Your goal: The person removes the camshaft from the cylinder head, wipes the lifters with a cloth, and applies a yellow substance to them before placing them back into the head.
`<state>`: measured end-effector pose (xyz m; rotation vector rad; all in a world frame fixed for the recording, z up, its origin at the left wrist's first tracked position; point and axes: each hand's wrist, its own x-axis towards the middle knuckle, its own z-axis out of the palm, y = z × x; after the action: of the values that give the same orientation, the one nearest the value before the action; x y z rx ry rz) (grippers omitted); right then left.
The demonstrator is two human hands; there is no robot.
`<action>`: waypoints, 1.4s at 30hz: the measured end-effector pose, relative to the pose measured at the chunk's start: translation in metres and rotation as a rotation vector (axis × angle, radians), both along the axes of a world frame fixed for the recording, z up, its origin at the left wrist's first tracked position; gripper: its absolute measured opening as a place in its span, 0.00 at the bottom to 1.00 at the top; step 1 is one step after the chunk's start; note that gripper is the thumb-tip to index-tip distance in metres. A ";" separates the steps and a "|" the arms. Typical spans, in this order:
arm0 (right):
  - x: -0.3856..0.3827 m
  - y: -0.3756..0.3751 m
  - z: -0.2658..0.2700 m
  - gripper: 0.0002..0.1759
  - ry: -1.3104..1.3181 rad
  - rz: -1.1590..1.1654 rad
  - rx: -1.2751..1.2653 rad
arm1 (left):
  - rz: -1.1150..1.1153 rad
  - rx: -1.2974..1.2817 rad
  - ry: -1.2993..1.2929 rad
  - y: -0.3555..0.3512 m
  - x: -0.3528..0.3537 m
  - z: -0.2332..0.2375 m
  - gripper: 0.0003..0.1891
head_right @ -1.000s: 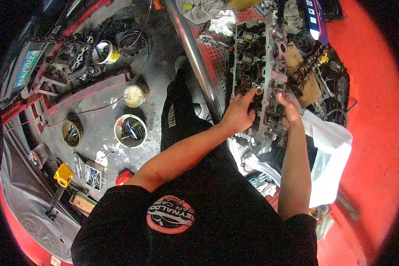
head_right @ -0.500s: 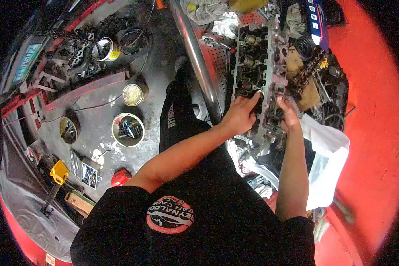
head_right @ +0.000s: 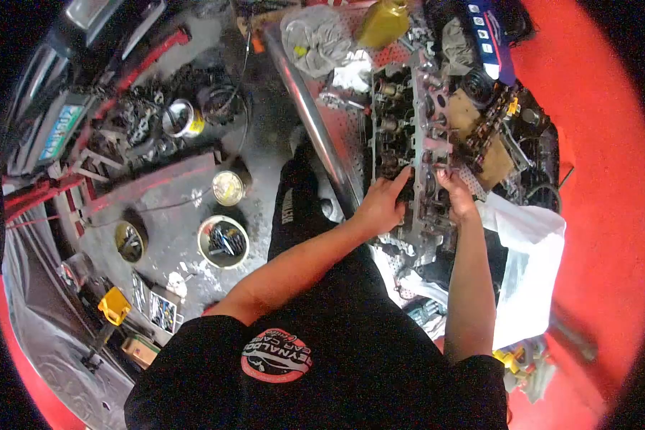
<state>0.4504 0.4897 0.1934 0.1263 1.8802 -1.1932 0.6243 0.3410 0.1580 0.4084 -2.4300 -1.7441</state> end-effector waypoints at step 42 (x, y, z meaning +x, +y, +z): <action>0.023 0.019 -0.015 0.17 0.265 -0.424 0.384 | -0.035 -0.875 0.141 -0.388 -0.549 0.112 0.13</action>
<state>0.4736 0.5084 0.1786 0.6301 2.3834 -1.1465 0.0754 -0.0471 0.2698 0.1228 -2.7690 -0.5459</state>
